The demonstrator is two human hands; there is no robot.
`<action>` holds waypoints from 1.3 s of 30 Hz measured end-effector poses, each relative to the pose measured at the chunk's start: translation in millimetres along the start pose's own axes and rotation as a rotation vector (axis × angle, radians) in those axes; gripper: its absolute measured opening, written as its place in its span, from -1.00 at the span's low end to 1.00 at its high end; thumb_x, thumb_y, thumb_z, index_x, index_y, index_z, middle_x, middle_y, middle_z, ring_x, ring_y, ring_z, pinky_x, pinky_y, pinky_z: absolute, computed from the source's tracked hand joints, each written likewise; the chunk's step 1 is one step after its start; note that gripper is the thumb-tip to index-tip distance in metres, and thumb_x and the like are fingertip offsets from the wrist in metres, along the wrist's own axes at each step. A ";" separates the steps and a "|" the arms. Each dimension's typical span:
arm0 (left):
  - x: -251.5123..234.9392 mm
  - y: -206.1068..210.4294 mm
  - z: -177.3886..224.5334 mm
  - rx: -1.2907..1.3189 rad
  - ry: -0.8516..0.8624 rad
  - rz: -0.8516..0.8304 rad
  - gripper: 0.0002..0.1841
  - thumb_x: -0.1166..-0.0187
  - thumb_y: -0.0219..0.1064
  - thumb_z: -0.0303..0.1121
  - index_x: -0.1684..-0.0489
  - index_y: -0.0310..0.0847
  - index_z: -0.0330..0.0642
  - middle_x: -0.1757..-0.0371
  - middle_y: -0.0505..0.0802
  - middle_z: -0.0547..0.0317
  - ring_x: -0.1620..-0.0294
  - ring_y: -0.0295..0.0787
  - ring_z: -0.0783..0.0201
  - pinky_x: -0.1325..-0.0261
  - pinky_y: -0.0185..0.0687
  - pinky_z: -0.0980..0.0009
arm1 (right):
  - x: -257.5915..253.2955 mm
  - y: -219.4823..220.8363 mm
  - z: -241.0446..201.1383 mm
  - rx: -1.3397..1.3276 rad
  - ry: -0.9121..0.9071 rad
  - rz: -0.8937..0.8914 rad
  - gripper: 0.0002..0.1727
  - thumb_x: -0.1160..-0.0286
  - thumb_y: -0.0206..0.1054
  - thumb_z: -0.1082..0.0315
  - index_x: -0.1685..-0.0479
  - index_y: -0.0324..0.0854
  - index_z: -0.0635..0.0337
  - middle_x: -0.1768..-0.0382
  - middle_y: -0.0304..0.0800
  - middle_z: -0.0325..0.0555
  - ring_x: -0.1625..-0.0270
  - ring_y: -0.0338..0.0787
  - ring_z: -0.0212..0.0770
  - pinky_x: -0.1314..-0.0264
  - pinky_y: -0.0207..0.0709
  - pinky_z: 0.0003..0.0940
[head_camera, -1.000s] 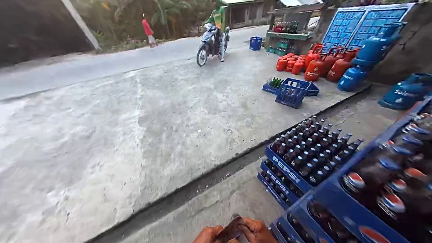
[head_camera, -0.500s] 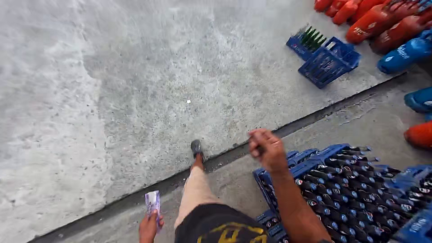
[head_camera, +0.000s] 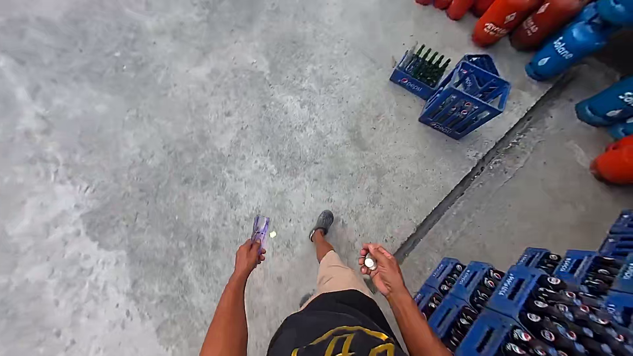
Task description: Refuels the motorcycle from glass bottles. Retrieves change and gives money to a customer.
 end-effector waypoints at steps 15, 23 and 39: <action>-216.4 -60.8 150.7 0.053 -0.502 0.022 -0.53 -0.88 0.03 -0.21 -0.11 0.61 -0.59 0.26 0.85 -0.25 0.39 0.76 0.07 0.13 0.70 0.02 | -389.3 422.6 -362.3 -0.180 -0.137 -0.456 -0.41 -0.92 -0.32 0.06 -0.21 0.61 0.24 -0.07 0.85 0.14 0.06 0.93 0.06 0.01 0.85 -0.03; -513.8 -174.6 368.5 -0.001 -0.488 -0.019 -0.54 -0.86 0.02 -0.19 -0.18 0.61 -0.53 0.19 0.87 -0.25 0.33 0.83 -0.01 0.11 0.75 -0.04 | -588.9 620.7 -528.1 -0.169 -0.183 -0.513 -0.56 -0.75 -0.15 0.32 -0.38 0.50 0.28 -0.33 0.73 0.27 -0.22 0.85 0.19 -0.26 0.75 0.09; -1035.3 -268.5 993.6 0.018 -0.097 0.041 -0.54 -0.90 -0.04 -0.19 -0.31 0.52 -0.49 0.22 0.88 -0.15 0.43 0.83 0.13 0.23 0.80 0.12 | -1018.7 893.2 -902.2 -0.082 -0.245 -0.437 -0.62 -0.82 -0.07 0.44 -0.39 0.51 0.44 -0.19 0.82 0.28 -0.06 0.93 0.12 -0.11 0.84 -0.02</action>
Point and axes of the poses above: each hand's wrist, its own x-axis away from the middle knuckle, its own y-axis out of the palm, z = x × y, the point moved 8 cm from there along -x, towards the middle knuckle
